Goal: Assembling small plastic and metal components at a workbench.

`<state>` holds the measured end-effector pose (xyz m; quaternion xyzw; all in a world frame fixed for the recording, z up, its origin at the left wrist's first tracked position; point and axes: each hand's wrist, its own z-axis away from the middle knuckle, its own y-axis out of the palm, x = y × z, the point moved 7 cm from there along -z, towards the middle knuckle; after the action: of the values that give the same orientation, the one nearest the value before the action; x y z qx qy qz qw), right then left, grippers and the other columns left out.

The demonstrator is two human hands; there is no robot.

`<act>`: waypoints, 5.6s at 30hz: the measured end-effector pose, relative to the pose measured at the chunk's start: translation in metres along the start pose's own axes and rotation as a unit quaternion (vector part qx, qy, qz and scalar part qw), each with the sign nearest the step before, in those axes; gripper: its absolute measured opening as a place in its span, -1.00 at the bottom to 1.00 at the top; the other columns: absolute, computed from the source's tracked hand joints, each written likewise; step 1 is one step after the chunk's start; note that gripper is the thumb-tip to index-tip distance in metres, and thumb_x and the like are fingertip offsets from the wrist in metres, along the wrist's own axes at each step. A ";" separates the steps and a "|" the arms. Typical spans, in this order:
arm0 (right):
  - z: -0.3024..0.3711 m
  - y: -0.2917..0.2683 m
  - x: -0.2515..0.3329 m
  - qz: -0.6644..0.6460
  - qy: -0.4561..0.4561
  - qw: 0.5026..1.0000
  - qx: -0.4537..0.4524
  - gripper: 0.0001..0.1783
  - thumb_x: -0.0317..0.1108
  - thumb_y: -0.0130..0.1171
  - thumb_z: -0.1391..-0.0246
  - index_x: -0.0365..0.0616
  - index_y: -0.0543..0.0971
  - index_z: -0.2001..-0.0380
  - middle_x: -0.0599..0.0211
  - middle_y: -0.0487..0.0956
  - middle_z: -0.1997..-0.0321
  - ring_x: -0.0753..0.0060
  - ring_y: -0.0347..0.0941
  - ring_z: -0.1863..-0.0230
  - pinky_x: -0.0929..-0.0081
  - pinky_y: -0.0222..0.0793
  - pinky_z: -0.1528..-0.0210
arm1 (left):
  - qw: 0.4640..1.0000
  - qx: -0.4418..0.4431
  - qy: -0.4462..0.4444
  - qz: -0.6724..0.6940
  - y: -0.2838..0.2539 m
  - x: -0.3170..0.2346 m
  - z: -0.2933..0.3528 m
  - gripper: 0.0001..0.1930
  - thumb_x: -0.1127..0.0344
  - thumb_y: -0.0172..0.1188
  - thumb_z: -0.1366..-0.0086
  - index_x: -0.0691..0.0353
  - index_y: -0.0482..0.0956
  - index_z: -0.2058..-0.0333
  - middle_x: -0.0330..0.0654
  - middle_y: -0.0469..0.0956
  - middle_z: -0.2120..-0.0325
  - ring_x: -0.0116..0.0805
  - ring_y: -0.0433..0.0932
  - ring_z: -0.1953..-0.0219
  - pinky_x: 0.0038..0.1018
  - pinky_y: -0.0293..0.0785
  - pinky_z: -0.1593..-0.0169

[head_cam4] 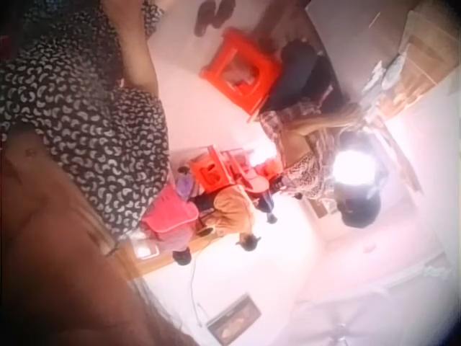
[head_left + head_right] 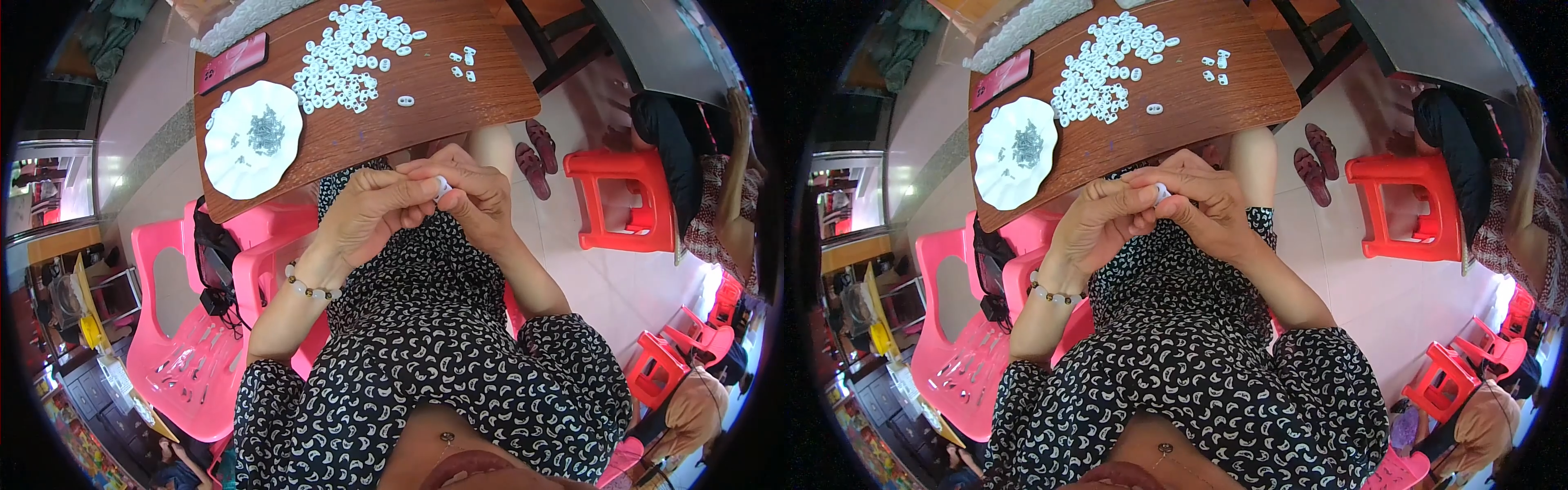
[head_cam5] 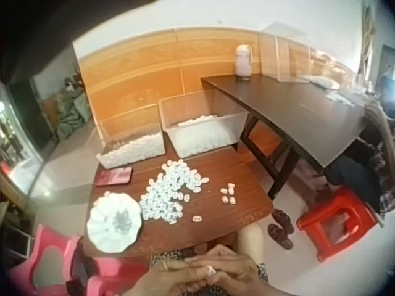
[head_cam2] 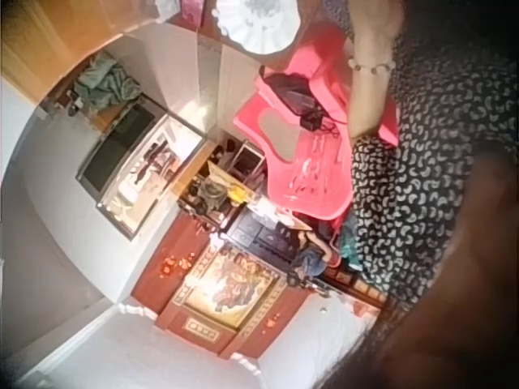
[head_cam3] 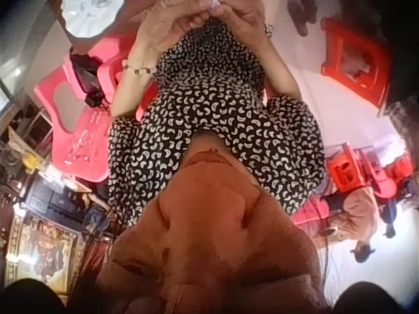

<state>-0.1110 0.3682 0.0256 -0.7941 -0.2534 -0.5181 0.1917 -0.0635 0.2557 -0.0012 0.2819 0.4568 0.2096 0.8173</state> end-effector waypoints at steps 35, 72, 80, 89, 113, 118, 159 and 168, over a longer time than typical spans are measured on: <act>-0.029 -0.006 -0.052 -0.022 0.128 0.991 -0.039 -0.70 -0.34 0.20 -0.13 -0.25 0.58 0.09 0.36 0.57 0.28 0.63 0.43 0.30 0.64 0.36 0.27 | 0.996 -0.065 0.058 -0.015 -0.039 -0.012 -0.035 -0.63 0.03 0.17 -0.28 0.28 0.63 0.29 -0.39 0.53 0.50 -0.67 0.40 0.47 -0.72 0.33 0.37; -0.178 -0.070 -0.071 0.313 0.013 0.949 -0.030 -0.77 -0.28 0.15 -0.10 -0.26 0.61 0.33 0.39 0.63 0.43 0.65 0.49 0.35 0.58 0.39 0.25 | 0.996 -0.074 0.044 -0.003 -0.080 -0.026 -0.021 -0.75 0.22 0.14 -0.28 0.33 0.59 0.29 -0.31 0.54 0.49 -0.61 0.44 0.48 -0.70 0.38 0.39; -0.122 -0.029 -0.081 0.443 0.033 0.895 0.050 -0.86 -0.38 0.17 -0.04 -0.17 0.62 0.33 0.22 0.61 0.39 0.18 0.43 0.28 0.35 0.33 0.18 | 0.997 -0.064 0.022 -0.032 -0.074 -0.001 -0.028 -0.75 0.22 0.12 -0.30 0.32 0.60 0.26 -0.32 0.55 0.47 -0.64 0.44 0.47 -0.73 0.37 0.39; -0.132 0.007 -0.080 0.455 0.030 0.888 0.064 -0.77 -0.22 0.27 0.07 -0.12 0.62 0.37 0.30 0.60 0.48 0.19 0.47 0.32 0.25 0.38 0.27 | 0.994 -0.091 0.019 -0.058 -0.079 0.006 -0.019 -0.75 0.21 0.12 -0.32 0.29 0.60 0.23 -0.34 0.57 0.45 -0.65 0.44 0.47 -0.73 0.36 0.38; -0.083 -0.004 -0.060 0.018 0.154 0.988 0.015 -0.85 -0.41 0.23 -0.08 -0.22 0.53 0.29 0.55 0.54 0.37 0.80 0.41 0.33 0.80 0.31 0.27 | 0.986 -0.100 0.113 -0.064 -0.065 -0.030 -0.022 -0.69 0.10 0.14 -0.32 0.25 0.59 0.20 -0.33 0.58 0.41 -0.70 0.43 0.48 -0.74 0.35 0.38; -0.049 -0.001 -0.045 -0.055 0.177 0.981 -0.052 -0.82 -0.41 0.25 -0.07 -0.26 0.53 0.29 0.49 0.56 0.41 0.77 0.44 0.34 0.74 0.36 0.29 | 0.985 -0.093 0.120 -0.085 -0.053 -0.024 -0.025 -0.70 0.09 0.17 -0.29 0.25 0.60 0.27 -0.31 0.59 0.43 -0.67 0.45 0.46 -0.73 0.36 0.37; -0.015 -0.012 -0.060 0.010 0.248 0.969 -0.021 -0.85 -0.37 0.17 -0.12 -0.24 0.50 0.43 0.54 0.49 0.54 0.80 0.35 0.54 0.77 0.27 0.56 | 0.593 -0.353 0.246 -0.680 -0.172 -0.140 0.091 -0.85 0.33 0.18 -0.16 0.22 0.62 0.31 -0.06 0.57 0.40 -0.19 0.53 0.38 -0.36 0.45 0.24; -0.014 0.000 -0.055 0.036 0.241 0.970 -0.016 -0.84 -0.35 0.18 -0.13 -0.22 0.51 0.41 0.56 0.50 0.52 0.80 0.34 0.52 0.79 0.25 0.50 | 0.565 -0.259 0.216 -0.753 -0.190 -0.139 0.087 -0.82 0.28 0.27 -0.10 0.10 0.64 0.28 -0.16 0.44 0.27 -0.12 0.36 0.10 -0.30 0.33 0.02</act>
<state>-0.1397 0.3495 -0.0193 -0.6574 -0.1630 -0.6908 0.2532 -0.0414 0.0054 -0.0012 -0.4414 0.5926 -0.3182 0.5939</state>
